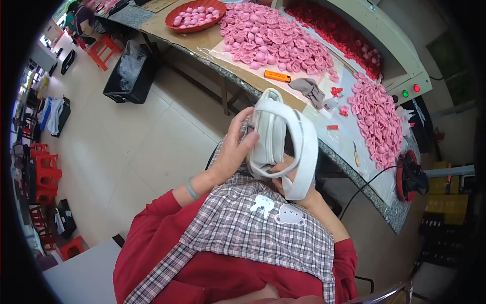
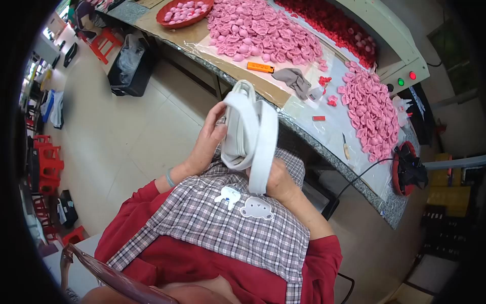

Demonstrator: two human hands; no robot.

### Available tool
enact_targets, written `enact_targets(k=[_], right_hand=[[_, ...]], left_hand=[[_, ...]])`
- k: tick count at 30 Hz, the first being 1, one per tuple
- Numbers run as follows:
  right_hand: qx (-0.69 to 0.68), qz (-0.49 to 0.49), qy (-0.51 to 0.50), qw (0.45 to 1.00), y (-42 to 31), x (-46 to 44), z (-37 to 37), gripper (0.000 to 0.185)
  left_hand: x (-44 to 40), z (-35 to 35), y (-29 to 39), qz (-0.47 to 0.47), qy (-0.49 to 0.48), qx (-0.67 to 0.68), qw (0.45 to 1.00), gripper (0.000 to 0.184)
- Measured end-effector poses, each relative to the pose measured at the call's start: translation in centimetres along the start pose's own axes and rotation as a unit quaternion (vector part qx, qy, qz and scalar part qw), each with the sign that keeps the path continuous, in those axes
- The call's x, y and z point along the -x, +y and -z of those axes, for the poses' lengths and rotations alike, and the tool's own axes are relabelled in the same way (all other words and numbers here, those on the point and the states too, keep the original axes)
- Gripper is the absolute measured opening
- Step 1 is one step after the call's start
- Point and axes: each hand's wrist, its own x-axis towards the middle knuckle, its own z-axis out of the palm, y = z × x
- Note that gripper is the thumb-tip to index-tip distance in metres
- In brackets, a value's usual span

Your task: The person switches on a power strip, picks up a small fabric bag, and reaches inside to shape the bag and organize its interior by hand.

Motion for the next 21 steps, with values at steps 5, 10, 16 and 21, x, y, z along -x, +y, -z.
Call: enact_targets(k=[5,10,16,21], right_hand=[[0.068,-0.011,0.037,0.997,-1.1,1.2,0.0,0.037],[-0.023,-0.069,0.008,0.997,-3.6,0.5,4.0,0.063],[0.037,-0.261,0.029,0.964,-5.1,1.5,8.8,0.049],[0.018,-0.139,-0.143,0.98,-10.8,1.6,14.0,0.028]], left_hand=[[-0.8,-1.4,0.6,0.066,-0.027,-0.023,0.997,0.063],[-3.1,-1.4,0.7,0.06,-0.069,0.15,0.984,0.056],[-4.8,-1.6,0.4,0.04,-0.109,0.163,0.98,0.05],[-4.5,-2.3,1.1,0.055,-0.154,0.098,0.982,0.036]])
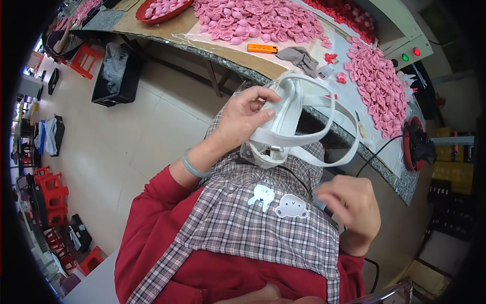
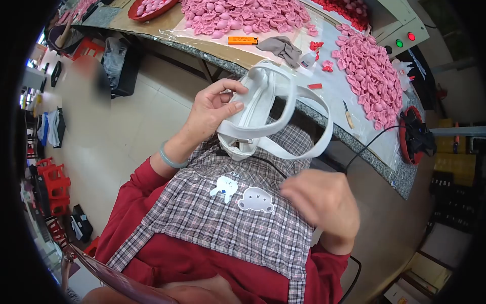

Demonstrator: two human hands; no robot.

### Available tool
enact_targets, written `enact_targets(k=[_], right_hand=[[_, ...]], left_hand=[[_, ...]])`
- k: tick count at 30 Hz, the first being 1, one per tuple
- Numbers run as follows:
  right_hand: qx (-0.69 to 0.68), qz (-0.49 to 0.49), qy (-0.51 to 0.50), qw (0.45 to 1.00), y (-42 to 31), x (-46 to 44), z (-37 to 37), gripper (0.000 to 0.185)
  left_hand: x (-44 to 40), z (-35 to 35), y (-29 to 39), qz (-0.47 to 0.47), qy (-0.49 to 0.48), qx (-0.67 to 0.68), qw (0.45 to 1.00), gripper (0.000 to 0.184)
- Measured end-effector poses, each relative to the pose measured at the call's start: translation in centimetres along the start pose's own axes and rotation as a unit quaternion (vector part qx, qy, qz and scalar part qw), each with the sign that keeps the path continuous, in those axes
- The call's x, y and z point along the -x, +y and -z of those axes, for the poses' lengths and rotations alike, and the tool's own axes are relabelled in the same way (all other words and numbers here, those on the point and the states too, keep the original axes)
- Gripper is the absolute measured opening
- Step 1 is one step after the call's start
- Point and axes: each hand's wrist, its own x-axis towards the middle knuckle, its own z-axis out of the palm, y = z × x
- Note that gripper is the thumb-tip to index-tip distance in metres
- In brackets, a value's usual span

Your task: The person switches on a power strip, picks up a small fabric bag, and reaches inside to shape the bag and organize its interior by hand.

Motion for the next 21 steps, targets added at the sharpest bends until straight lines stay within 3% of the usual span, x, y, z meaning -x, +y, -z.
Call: enact_targets(k=[1,3,6,9,16,21], right_hand=[[0.063,0.016,0.033,0.997,-1.1,-0.9,-0.6,0.028],[0.193,0.046,0.102,0.975,-3.2,-4.2,-2.4,0.028],[0.273,0.097,0.137,0.947,0.2,-6.7,-5.6,0.027],[0.312,0.069,0.082,0.944,0.1,-6.8,-6.1,0.02],[0.328,0.075,0.078,0.938,0.6,-7.0,-6.2,0.02],[0.242,0.044,0.061,0.967,0.8,-6.1,-3.9,0.024]], left_hand=[[0.1,-0.6,0.0,-0.031,0.006,-0.027,0.999,0.026],[0.2,-1.1,0.2,-0.056,-0.017,-0.065,0.996,0.026],[0.2,-2.0,0.9,-0.071,-0.025,-0.093,0.993,0.025],[0.2,-2.7,1.4,-0.048,-0.019,-0.122,0.991,0.024],[-0.1,-3.1,1.6,-0.042,-0.027,-0.19,0.981,0.024],[-0.1,-2.6,1.2,-0.043,-0.059,-0.194,0.978,0.025]])
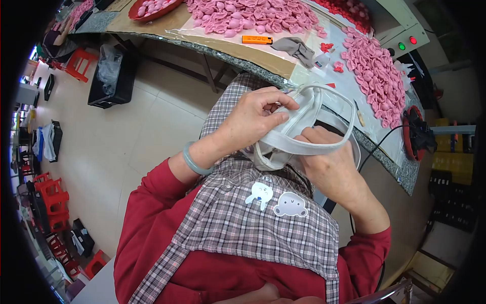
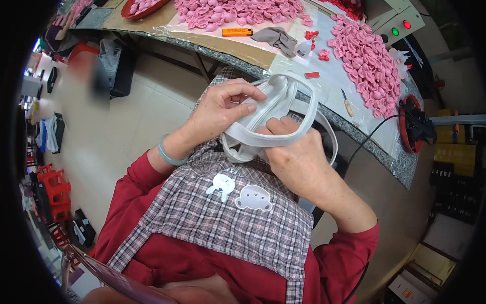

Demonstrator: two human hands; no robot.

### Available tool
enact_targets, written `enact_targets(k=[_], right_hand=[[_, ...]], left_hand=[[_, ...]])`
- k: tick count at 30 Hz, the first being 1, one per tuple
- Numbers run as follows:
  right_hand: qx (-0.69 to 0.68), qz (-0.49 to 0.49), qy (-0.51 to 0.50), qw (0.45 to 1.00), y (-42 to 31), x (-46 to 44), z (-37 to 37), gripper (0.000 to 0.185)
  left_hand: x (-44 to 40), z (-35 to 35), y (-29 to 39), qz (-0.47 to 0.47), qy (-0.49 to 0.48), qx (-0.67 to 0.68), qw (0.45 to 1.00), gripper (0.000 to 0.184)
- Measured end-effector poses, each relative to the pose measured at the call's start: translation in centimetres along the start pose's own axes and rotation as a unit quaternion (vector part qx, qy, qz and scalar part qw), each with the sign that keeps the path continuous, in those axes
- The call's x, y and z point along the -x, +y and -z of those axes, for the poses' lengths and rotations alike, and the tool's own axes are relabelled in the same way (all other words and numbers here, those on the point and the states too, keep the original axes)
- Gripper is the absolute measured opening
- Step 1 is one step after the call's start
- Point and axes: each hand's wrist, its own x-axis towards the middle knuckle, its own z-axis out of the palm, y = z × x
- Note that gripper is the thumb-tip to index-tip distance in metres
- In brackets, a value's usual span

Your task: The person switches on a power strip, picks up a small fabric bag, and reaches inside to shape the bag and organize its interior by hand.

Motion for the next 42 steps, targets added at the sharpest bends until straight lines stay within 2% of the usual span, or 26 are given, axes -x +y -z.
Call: enact_targets(k=[5,9,12,18,21,22,28,31,32,35,36,39,42], right_hand=[[-0.047,0.009,-0.048,0.998,0.0,0.5,-0.7,0.032],[-0.067,-0.04,-0.001,0.997,-0.3,0.1,-1.6,0.033],[-0.036,-0.014,-0.003,0.999,-0.2,-0.1,-2.6,0.033],[-0.105,0.007,0.029,0.994,0.8,-0.5,-3.3,0.029],[-0.112,-0.052,-0.061,0.99,1.4,-0.6,-1.9,0.023],[-0.146,-0.085,-0.058,0.984,1.4,-0.7,-1.1,0.017],[-0.033,-0.21,0.023,0.977,8.2,-1.3,0.6,0.014],[-0.003,-0.191,0.064,0.979,8.6,-1.6,0.7,0.016],[0.017,-0.18,0.133,0.974,7.9,-1.6,0.6,0.02],[0.05,-0.118,0.135,0.983,5.5,-1.4,2.1,0.021],[-0.015,-0.072,0.075,0.994,5.4,-0.5,1.7,0.021],[-0.024,0.135,0.088,0.987,4.4,-1.2,-0.5,0.021],[-0.049,0.142,0.047,0.987,3.8,-1.1,-2.1,0.02]], left_hand=[[0.0,-0.2,0.0,0.017,-0.011,0.006,1.0,0.025],[0.0,-0.2,-0.3,0.024,-0.01,0.027,0.999,0.025],[0.0,-0.3,-0.5,0.03,-0.014,0.034,0.999,0.024],[0.0,-0.1,-0.5,0.055,-0.02,0.059,0.997,0.025],[0.0,0.2,-0.7,0.058,-0.038,0.067,0.995,0.026],[0.0,0.1,-1.0,0.06,-0.043,0.084,0.994,0.026],[0.2,0.0,-0.9,0.053,-0.056,0.136,0.988,0.026],[0.0,0.5,-1.1,0.034,-0.055,0.129,0.989,0.025],[0.0,0.8,-1.2,0.028,-0.055,0.122,0.991,0.024],[0.3,1.3,-1.0,0.044,-0.048,0.167,0.984,0.024],[0.3,1.4,-0.9,0.047,-0.048,0.177,0.982,0.024],[0.0,1.3,-0.6,0.044,-0.054,0.196,0.978,0.023],[-0.1,1.2,-0.8,0.012,-0.055,0.187,0.981,0.021]])
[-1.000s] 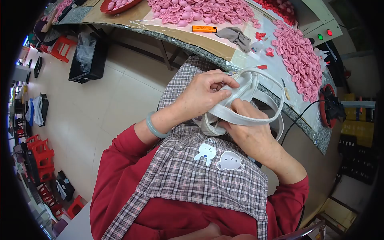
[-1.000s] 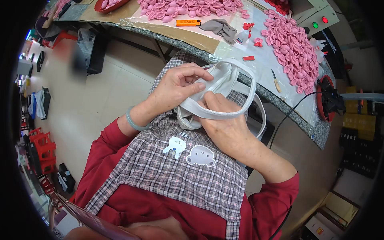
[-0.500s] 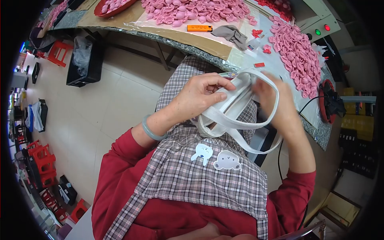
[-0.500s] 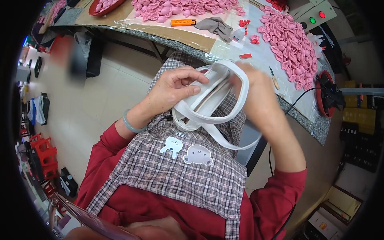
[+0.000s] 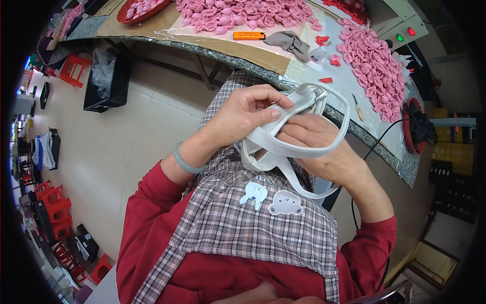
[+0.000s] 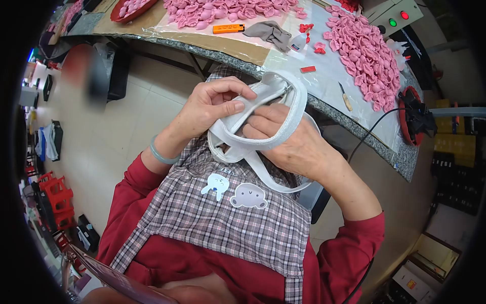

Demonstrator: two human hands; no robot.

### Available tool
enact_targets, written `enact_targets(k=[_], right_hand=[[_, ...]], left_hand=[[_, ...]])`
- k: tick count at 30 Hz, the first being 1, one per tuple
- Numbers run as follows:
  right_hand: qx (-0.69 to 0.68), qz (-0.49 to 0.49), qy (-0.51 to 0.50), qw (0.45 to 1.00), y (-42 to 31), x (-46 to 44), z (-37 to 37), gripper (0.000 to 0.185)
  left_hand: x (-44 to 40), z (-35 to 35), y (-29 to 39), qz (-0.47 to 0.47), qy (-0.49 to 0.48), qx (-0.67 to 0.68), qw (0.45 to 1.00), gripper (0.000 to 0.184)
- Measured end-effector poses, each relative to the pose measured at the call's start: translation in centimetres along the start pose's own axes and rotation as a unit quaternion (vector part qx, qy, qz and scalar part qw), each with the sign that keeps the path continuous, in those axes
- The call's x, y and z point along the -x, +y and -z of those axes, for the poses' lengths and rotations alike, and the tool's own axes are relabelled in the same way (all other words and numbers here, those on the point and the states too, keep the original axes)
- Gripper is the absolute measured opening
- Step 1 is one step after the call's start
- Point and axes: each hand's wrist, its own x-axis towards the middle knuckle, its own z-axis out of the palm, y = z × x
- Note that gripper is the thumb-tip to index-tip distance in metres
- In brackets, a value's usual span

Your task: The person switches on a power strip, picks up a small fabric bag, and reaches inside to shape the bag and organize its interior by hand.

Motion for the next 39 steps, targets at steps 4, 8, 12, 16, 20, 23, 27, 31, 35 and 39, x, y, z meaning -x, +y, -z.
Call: enact_targets(k=[4,8,12,16,20,23,27,31,35,39], right_hand=[[-0.06,-0.078,-0.132,0.986,-1.4,1.4,0.4,0.011],[-0.032,-0.043,-0.199,0.979,-3.8,0.8,1.8,0.008],[0.031,-0.045,-0.211,0.976,-4.6,1.2,1.6,0.011],[0.035,-0.064,-0.21,0.975,-5.2,2.3,0.4,0.027],[-0.018,-0.083,-0.213,0.973,-4.5,2.5,0.4,0.049],[-0.032,-0.103,-0.2,0.974,-3.9,2.2,0.0,0.05],[-0.167,-0.179,-0.196,0.949,-3.4,2.0,-1.2,0.035],[-0.115,-0.13,-0.15,0.973,-3.6,1.7,-1.4,0.032],[-0.304,-0.205,-0.182,0.912,-3.2,1.3,0.6,0.031],[-0.235,-0.164,-0.046,0.957,-0.7,2.7,-3.2,0.022]], left_hand=[[-0.9,1.5,1.4,-0.066,0.037,-0.118,0.99,0.02],[-1.5,1.5,2.4,-0.07,0.044,-0.188,0.979,0.016],[-1.4,2.0,1.3,-0.065,0.031,-0.213,0.974,0.013],[-1.1,1.7,0.8,-0.032,0.006,-0.228,0.973,0.014],[-0.9,0.9,0.4,-0.023,0.052,-0.202,0.978,0.018],[1.3,-0.6,0.7,-0.145,0.098,-0.308,0.935,0.024],[2.3,-3.4,1.2,-0.181,0.097,-0.458,0.865,0.028],[1.4,-2.3,-1.0,-0.107,0.092,-0.392,0.909,0.026],[-0.2,-2.7,0.0,-0.206,0.066,-0.402,0.89,0.02],[-1.5,-2.4,-0.5,-0.232,-0.01,-0.446,0.865,0.021]])
